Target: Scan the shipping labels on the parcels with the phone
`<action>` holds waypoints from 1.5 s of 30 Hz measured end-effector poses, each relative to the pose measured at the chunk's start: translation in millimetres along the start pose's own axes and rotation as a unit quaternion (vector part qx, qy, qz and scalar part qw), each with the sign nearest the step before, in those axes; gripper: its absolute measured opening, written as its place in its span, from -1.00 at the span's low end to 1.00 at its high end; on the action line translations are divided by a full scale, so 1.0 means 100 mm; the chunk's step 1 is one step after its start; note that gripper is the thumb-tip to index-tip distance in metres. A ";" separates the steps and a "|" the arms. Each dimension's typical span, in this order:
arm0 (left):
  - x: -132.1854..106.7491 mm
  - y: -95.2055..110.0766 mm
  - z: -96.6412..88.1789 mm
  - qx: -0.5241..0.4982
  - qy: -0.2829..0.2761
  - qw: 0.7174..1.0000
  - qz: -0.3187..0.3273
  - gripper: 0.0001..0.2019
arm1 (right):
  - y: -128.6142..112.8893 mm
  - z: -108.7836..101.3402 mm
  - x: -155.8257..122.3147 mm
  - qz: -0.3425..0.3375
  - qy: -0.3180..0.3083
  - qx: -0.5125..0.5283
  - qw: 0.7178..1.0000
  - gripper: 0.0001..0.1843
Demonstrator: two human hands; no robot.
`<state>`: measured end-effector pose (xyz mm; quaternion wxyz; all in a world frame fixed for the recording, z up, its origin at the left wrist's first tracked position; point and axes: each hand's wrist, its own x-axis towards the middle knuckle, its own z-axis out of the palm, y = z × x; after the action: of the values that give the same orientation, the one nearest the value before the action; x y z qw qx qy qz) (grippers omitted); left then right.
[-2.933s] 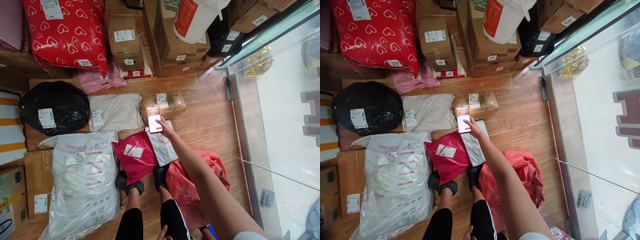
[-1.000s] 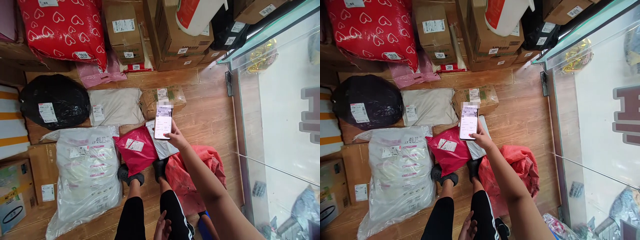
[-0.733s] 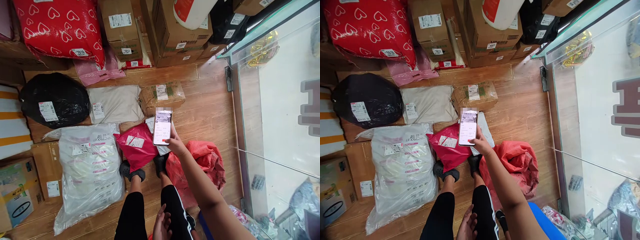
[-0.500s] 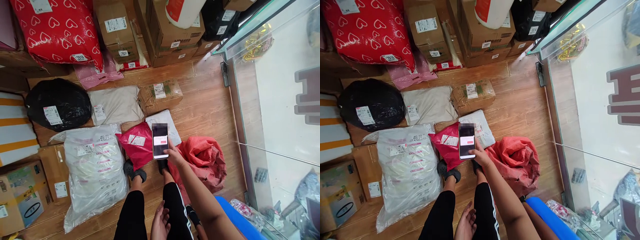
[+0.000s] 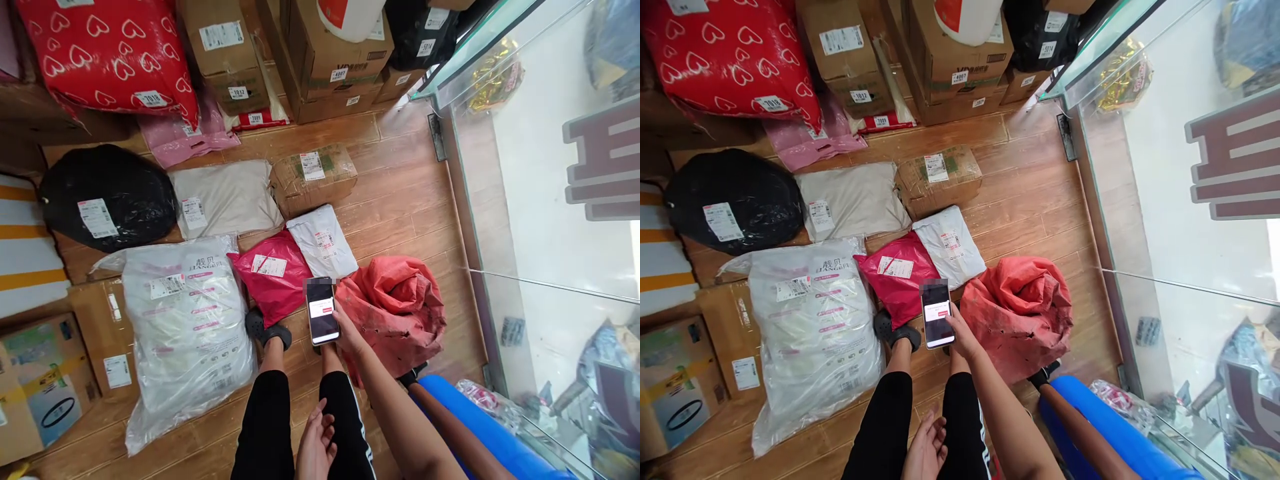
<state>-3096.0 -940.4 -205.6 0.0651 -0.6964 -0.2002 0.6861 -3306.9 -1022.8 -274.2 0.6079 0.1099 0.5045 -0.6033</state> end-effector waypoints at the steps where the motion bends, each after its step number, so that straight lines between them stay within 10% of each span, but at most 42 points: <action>1: 0.02 -0.05 0.01 0.002 -0.017 1.000 -0.001 -0.64 | -0.01 -0.04 0.04 0.000 -0.004 -0.006 1.000 -0.52; 8: 0.20 -0.36 0.01 -0.040 -0.019 0.999 0.013 -0.59 | -0.12 -0.28 0.26 -0.007 -0.028 -0.054 0.998 -0.55; 15: 0.27 -0.50 0.03 -0.049 -0.040 0.998 0.021 -0.51 | -0.19 -0.08 0.21 -0.036 0.004 -0.113 0.993 -0.45; 36: -0.20 0.10 -0.51 -0.119 -0.082 0.984 0.100 -0.37 | -0.05 1.45 -0.31 0.040 -0.004 -0.118 0.992 -0.33; 45: -0.28 0.55 -0.31 -0.252 -0.082 0.964 -0.018 -0.53 | 0.40 2.13 0.80 0.059 -0.083 -0.117 0.988 -0.46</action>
<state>-3054.9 -995.0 -198.2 -0.1168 -0.6282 -0.3832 0.6670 -3189.7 -1220.7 -254.1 0.6905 0.0169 0.5124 -0.5103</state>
